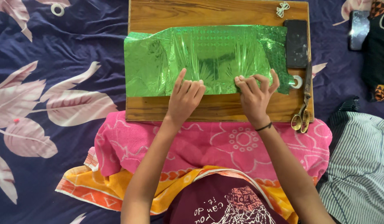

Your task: The person wraps a rectangular object with green metallic paper on a wooden board. They fold the paper over the object, smooth the surface, and secure the edges with clear tape using scissors to cut the tape.

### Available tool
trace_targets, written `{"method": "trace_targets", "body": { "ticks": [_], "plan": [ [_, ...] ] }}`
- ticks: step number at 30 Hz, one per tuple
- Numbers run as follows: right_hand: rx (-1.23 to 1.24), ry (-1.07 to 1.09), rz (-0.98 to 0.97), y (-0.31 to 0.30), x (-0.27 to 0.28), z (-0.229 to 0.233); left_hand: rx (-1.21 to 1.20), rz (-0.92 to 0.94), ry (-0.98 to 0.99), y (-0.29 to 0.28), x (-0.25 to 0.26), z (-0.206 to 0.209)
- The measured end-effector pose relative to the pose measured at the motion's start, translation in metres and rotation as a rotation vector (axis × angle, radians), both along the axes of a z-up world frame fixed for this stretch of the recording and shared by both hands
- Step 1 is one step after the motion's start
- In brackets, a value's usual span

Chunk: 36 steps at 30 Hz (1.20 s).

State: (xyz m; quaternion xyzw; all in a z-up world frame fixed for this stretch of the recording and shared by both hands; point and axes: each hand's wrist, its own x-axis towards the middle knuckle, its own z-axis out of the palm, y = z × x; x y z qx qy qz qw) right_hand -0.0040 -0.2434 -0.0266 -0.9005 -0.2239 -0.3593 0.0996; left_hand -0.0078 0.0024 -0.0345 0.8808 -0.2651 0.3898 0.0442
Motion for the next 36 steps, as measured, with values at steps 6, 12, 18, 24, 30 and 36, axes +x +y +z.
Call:
{"method": "trace_targets", "body": {
  "ticks": [6,12,18,24,30,36],
  "plan": [
    [-0.016,0.004,-0.058,0.001,-0.01,-0.011,0.012,0.058,0.016,0.0,-0.009,-0.005],
    [-0.132,0.071,-0.164,0.002,-0.028,-0.017,0.059,0.175,0.201,-0.001,-0.035,-0.005],
    [0.059,0.134,-0.136,-0.021,-0.042,-0.027,0.108,0.228,0.308,-0.004,-0.046,0.005],
    [0.262,0.277,-0.609,-0.103,-0.041,-0.026,0.042,0.113,0.299,-0.012,-0.065,0.004],
    [-0.064,0.306,-0.637,-0.14,-0.014,-0.052,-0.111,-0.151,0.39,-0.05,-0.108,-0.008],
    [0.292,0.407,-0.574,-0.14,-0.037,-0.033,-0.646,-0.341,0.86,-0.085,-0.133,-0.006]
  ]
}}
